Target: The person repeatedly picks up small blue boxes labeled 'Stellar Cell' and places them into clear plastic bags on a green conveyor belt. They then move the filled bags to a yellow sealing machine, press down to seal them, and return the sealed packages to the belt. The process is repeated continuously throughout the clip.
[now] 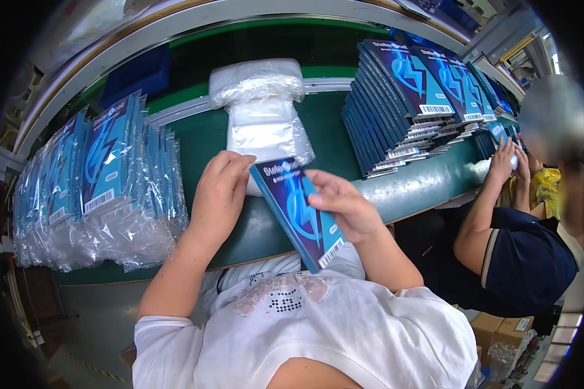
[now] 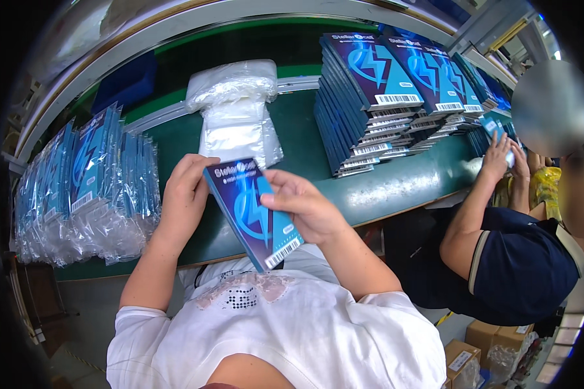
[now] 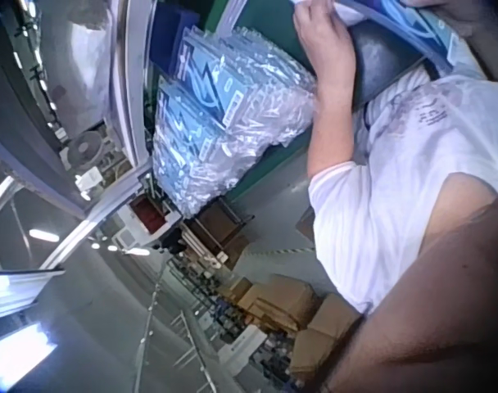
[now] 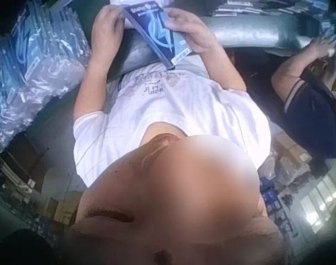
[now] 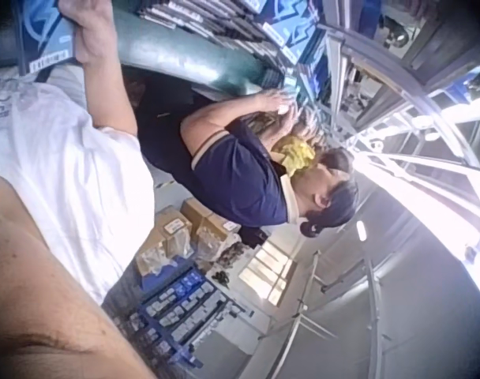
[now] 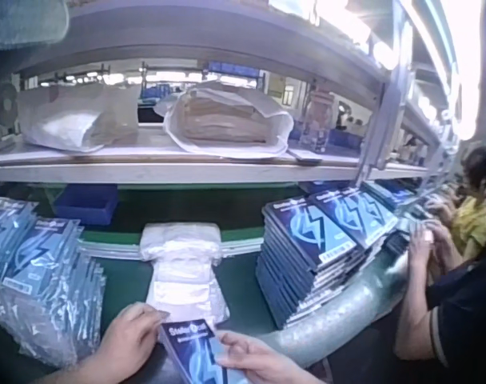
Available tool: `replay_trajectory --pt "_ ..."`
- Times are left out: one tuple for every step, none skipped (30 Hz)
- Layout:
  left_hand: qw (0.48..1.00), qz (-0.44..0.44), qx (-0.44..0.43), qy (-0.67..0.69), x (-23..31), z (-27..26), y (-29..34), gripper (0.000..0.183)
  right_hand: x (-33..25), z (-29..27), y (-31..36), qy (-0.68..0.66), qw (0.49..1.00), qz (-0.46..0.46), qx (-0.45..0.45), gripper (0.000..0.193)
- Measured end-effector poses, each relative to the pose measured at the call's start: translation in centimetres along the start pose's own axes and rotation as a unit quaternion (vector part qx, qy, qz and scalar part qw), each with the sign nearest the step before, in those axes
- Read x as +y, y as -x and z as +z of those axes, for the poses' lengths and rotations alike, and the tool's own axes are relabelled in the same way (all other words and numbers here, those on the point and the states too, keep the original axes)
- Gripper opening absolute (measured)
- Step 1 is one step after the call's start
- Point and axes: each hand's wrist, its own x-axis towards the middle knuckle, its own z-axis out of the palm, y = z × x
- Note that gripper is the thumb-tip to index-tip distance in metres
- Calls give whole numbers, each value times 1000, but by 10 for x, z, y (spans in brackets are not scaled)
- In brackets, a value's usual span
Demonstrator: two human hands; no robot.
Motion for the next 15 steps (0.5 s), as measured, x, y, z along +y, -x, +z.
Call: replay_trajectory --pt "1000 -9 2 13 -1 1 0 17 5 4 0 -32 999 18 -5 59" --pt "1000 -17 3 25 0 1 0 15 9 7 -5 -44 998 30 -21 62" --pt "998 -51 16 41 4 3 -3 10 10 8 -8 -53 997 39 -31 65" --pt "997 -46 29 50 4 4 -4 10 12 8 -11 -61 996 46 -41 68" --pt "997 -41 41 59 4 4 -4 10 16 2 -17 -83 994 57 -40 74" --pt "996 -36 55 67 4 4 -4 9 14 3 -21 -80 994 59 -43 74" --pt "996 -38 66 56 6 2 -5 11 11 4 -24 -77 994 61 -46 75" --pt "995 -53 63 56 4 2 -4 12 10 6 -26 -75 994 62 -48 75" --pt "992 -76 52 81 4 0 -4 13 12 4 -30 -70 996 44 -41 73" --pt "989 -99 39 105 5 -2 -5 14 9 4 -29 -61 997 33 -39 71" --pt "988 -106 33 106 2 -1 -5 14 6 5 -28 -53 998 21 -36 69" --pt "987 -115 27 106 -3 0 -4 13 3 6 -27 -45 998 11 -35 67" --pt "987 -123 22 105 -6 1 -3 12 1 5 -25 -32 999 4 -43 62" --pt "966 -177 30 185 -6 2 -3 11 -1 4 -23 -9 999 4 -47 62" --pt "936 -231 35 263 -6 3 -3 10 0 1 -21 13 999 3 -50 61"
